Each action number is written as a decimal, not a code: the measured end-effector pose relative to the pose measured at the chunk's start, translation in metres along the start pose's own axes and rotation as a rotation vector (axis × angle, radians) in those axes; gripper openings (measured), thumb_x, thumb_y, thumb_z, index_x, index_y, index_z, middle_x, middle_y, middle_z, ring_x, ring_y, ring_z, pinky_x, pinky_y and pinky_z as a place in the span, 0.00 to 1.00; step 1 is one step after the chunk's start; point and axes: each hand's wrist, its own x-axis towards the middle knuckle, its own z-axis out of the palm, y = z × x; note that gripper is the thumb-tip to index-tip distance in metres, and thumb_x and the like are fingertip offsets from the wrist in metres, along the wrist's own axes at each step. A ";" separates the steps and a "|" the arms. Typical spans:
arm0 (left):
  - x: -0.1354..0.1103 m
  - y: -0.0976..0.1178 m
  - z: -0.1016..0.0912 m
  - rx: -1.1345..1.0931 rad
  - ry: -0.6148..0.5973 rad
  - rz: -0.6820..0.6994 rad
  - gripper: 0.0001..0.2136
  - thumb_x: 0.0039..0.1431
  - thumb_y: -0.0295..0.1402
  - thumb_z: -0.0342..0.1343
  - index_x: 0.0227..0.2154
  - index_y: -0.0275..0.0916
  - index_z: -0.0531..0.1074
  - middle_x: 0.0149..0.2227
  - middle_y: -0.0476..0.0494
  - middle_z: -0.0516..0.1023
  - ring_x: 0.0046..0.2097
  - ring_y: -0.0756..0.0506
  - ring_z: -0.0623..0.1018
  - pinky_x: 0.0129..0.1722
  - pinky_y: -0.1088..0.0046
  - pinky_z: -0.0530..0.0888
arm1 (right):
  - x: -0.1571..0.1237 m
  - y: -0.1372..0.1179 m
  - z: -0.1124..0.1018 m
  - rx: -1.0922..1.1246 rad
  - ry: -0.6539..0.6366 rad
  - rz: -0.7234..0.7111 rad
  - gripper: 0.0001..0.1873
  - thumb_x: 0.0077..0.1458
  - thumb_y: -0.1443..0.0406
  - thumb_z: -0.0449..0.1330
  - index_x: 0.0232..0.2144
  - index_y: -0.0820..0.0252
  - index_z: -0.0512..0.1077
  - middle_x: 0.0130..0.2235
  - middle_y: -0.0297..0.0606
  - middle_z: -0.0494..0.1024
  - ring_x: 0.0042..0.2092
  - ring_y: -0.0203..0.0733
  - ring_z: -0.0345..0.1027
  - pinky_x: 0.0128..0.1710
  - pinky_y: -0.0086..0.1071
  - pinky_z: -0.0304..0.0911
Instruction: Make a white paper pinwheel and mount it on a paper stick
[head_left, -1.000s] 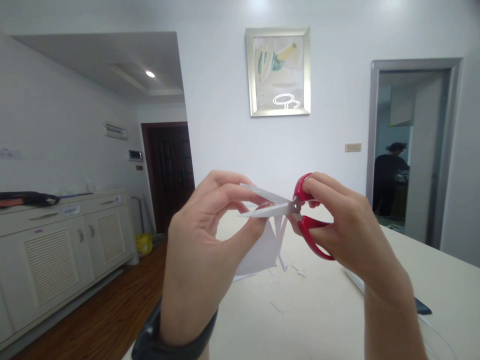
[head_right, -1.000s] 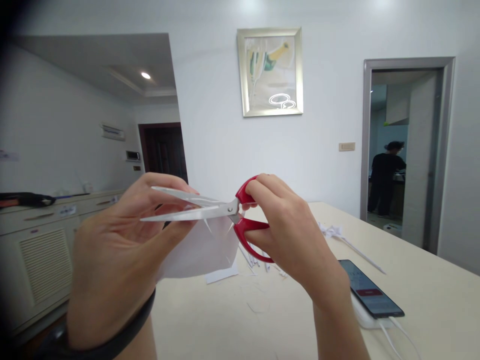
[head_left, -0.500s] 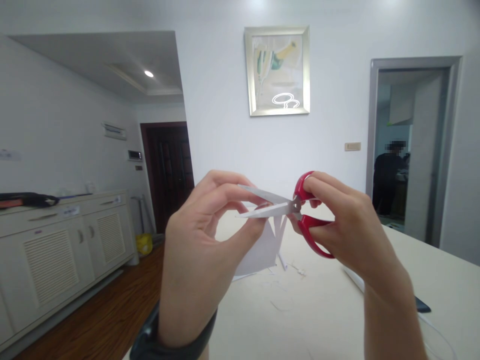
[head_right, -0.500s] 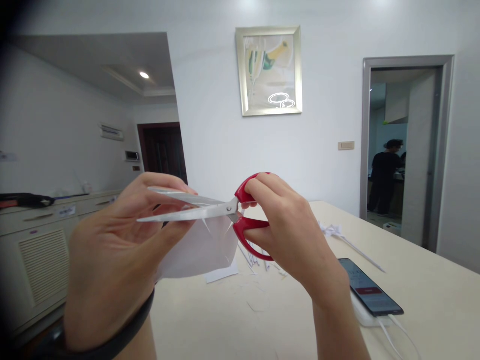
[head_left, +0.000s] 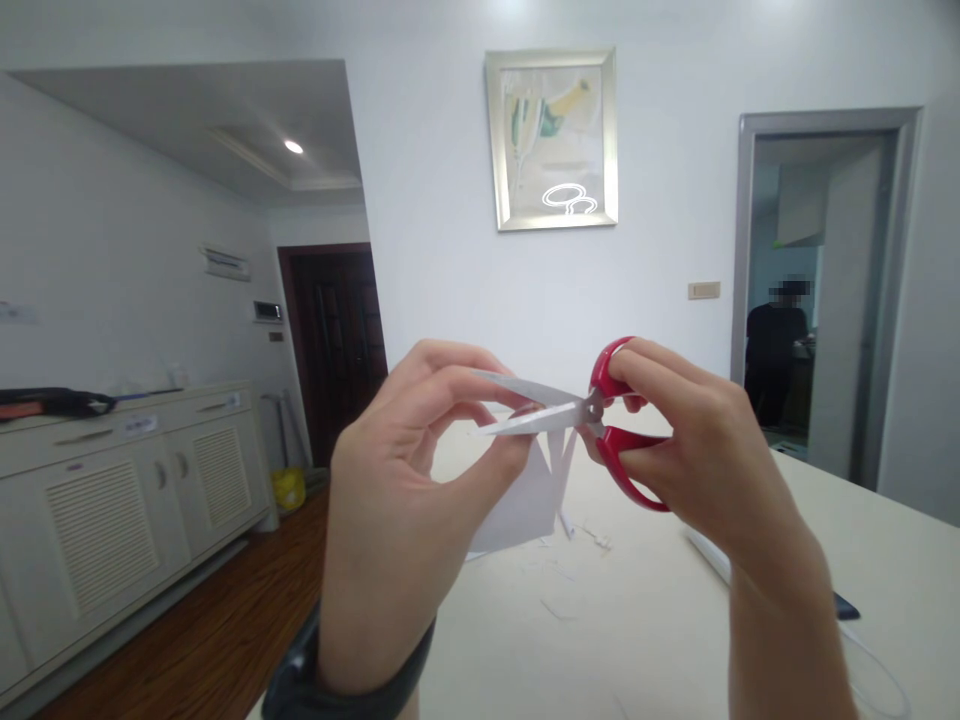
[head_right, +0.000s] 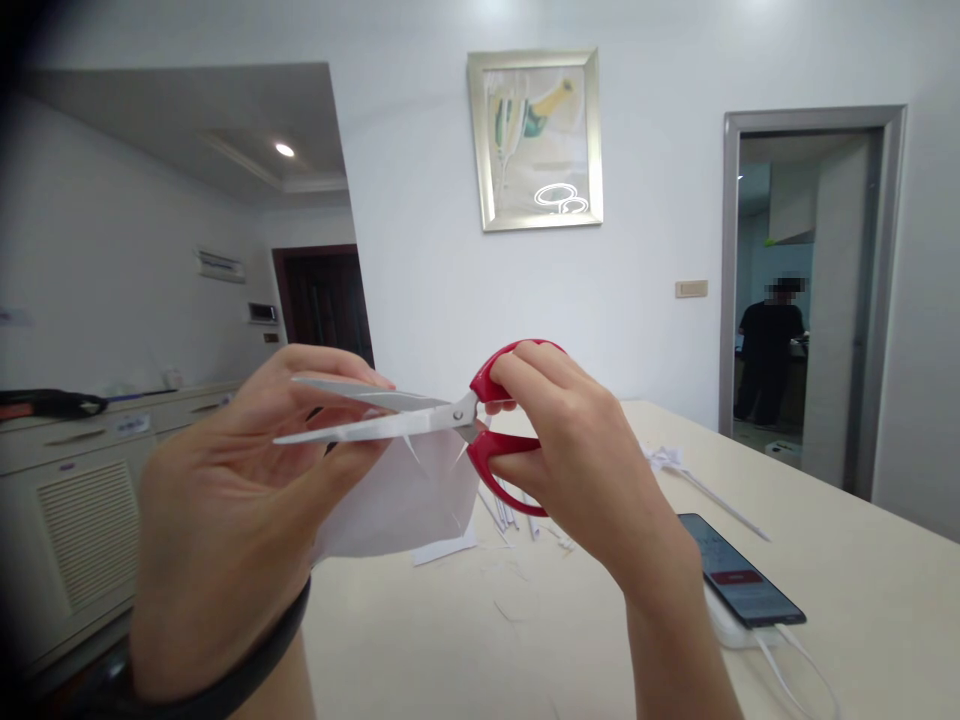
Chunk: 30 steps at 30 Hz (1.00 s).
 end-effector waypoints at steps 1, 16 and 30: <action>0.000 0.000 0.000 -0.002 -0.002 -0.002 0.06 0.50 0.23 0.57 0.30 0.42 0.74 0.37 0.50 0.70 0.37 0.51 0.73 0.37 0.76 0.72 | 0.000 0.000 0.000 -0.001 0.001 0.000 0.18 0.39 0.81 0.57 0.28 0.58 0.58 0.32 0.30 0.64 0.33 0.32 0.55 0.29 0.24 0.54; 0.000 0.000 0.002 0.001 0.003 0.016 0.11 0.48 0.17 0.56 0.30 0.41 0.74 0.37 0.51 0.70 0.38 0.52 0.72 0.38 0.79 0.72 | -0.001 -0.001 -0.003 -0.036 0.034 -0.002 0.16 0.41 0.79 0.57 0.28 0.59 0.59 0.31 0.30 0.64 0.32 0.31 0.55 0.28 0.23 0.53; 0.000 -0.001 0.002 -0.004 0.014 0.015 0.10 0.48 0.19 0.57 0.29 0.41 0.74 0.36 0.53 0.70 0.37 0.54 0.72 0.38 0.82 0.72 | -0.003 -0.002 -0.004 -0.025 0.022 0.005 0.18 0.34 0.80 0.56 0.27 0.59 0.59 0.31 0.30 0.64 0.32 0.32 0.55 0.27 0.25 0.54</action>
